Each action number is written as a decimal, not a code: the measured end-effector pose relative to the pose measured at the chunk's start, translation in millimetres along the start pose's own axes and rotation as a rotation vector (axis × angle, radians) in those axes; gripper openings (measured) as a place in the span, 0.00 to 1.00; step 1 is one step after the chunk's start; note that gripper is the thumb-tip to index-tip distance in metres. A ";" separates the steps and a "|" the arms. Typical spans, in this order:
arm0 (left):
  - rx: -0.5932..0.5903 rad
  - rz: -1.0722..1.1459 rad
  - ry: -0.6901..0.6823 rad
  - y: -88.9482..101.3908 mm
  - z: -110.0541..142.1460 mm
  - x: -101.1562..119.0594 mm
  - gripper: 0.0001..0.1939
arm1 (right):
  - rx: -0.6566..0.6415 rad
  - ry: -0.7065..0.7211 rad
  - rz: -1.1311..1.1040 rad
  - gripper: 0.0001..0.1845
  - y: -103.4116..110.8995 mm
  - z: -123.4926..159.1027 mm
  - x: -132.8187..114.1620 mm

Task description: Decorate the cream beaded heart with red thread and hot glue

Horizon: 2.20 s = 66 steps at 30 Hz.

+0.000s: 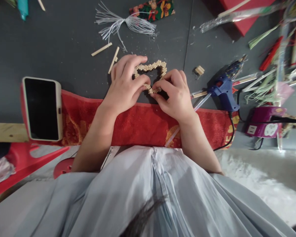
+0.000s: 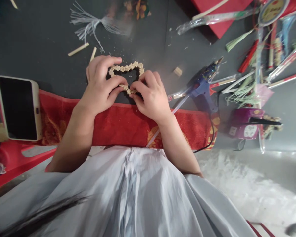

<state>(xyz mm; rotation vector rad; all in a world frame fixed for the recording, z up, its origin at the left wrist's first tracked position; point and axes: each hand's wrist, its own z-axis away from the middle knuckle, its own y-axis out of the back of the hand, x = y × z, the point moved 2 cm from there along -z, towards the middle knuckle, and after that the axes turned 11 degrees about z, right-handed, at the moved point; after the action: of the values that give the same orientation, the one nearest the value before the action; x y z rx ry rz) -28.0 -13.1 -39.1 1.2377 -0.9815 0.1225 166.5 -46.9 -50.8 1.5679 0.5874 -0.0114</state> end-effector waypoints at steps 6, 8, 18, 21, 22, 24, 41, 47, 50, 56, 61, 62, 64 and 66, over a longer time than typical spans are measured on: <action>0.004 -0.012 -0.004 -2.6 -0.6 -3.9 0.15 | 0.023 -0.007 0.007 0.09 -1.1 -0.3 0.9; 0.009 0.024 -0.020 -3.5 -1.5 -5.8 0.15 | 0.028 0.000 0.000 0.09 -1.7 -0.5 1.6; 0.071 0.125 -0.036 -3.3 -3.6 -3.4 0.10 | 0.057 0.010 0.029 0.06 -3.2 -2.1 -3.1; 0.078 0.114 -0.031 -2.2 -3.6 -1.9 0.10 | 0.068 0.004 0.042 0.07 -2.7 -2.6 -3.9; 0.080 0.110 -0.030 -1.8 -3.6 -1.7 0.10 | 0.068 0.004 0.047 0.07 -2.8 -2.9 -3.9; 0.081 0.100 -0.029 -1.0 -3.2 -2.1 0.10 | 0.057 0.005 0.057 0.07 -3.1 -3.8 -4.0; 0.266 -0.032 0.015 8.8 13.9 -14.2 0.37 | -0.131 -0.093 0.112 0.38 37.1 -9.8 19.9; 0.205 -0.032 0.098 5.9 13.2 -20.5 0.31 | -0.168 -0.037 0.112 0.42 26.1 -26.7 25.2; 0.199 -0.038 0.108 6.0 12.5 -22.2 0.29 | -0.173 -0.020 0.088 0.39 26.9 -29.6 21.2; 0.212 -0.033 0.087 6.1 12.9 -27.1 0.28 | -0.115 -0.037 0.097 0.36 24.8 -29.1 16.0; 0.267 -0.028 0.017 6.3 13.9 -29.2 0.27 | -0.050 -0.068 0.125 0.30 33.4 -18.8 18.6; 0.272 -0.031 0.015 6.8 14.0 -28.8 0.27 | -0.044 -0.075 0.128 0.26 36.5 -16.1 19.8; 0.273 -0.030 0.017 8.1 14.1 -27.9 0.27 | -0.048 -0.086 0.122 0.16 41.9 -11.6 21.6; 0.260 -0.017 0.020 8.8 14.2 -28.2 0.28 | -0.073 -0.086 0.104 0.09 44.5 -9.4 21.7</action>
<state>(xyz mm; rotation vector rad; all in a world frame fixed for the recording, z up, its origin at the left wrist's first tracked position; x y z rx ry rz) -57.9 -10.0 -52.0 1.4790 -0.9590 0.2555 198.5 -29.0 -16.2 1.5174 0.4342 0.0212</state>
